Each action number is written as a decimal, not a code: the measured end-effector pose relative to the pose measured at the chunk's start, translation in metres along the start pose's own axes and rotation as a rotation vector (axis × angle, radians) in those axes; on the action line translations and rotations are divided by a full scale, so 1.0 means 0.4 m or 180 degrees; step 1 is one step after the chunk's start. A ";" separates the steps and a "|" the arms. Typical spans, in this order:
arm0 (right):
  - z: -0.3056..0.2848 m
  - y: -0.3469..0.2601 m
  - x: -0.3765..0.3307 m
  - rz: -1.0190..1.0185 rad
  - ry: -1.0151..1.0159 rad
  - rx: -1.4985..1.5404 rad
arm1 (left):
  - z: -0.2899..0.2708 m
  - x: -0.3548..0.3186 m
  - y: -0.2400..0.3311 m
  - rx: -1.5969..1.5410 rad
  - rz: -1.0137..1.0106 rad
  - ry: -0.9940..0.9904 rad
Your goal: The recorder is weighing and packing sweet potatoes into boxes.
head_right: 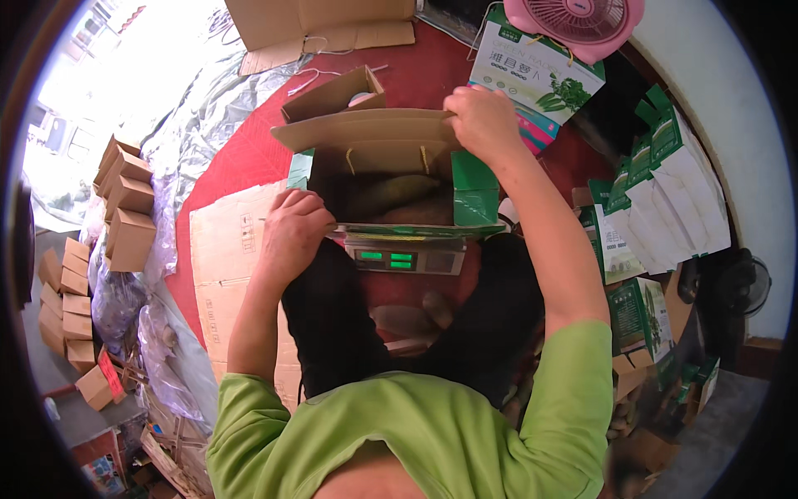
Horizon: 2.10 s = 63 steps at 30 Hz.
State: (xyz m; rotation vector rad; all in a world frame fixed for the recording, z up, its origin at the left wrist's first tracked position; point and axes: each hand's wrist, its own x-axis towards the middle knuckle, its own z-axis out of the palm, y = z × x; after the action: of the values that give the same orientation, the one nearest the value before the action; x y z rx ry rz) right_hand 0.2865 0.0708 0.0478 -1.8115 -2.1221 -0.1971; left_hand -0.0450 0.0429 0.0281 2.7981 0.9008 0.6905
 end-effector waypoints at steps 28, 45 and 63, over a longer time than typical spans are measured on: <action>0.378 -1.104 -0.057 -0.1329 -0.1014 0.1293 | -0.422 -0.977 -0.047 0.1679 -0.2107 -0.0391; 0.225 -0.956 -0.086 -0.0898 -0.1645 0.2374 | -0.446 -0.933 0.030 0.1331 -0.3771 -0.0130; -0.146 0.276 -0.954 0.3518 0.2478 0.0302 | -0.117 -0.211 0.071 -0.0385 -0.0607 0.0051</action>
State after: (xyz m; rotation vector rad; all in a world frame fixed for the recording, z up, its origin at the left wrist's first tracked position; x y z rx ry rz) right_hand 0.4527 -0.2833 -0.0420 -2.0784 -0.4845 -0.4014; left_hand -0.1123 -0.0300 0.0444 2.5637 1.0734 0.7136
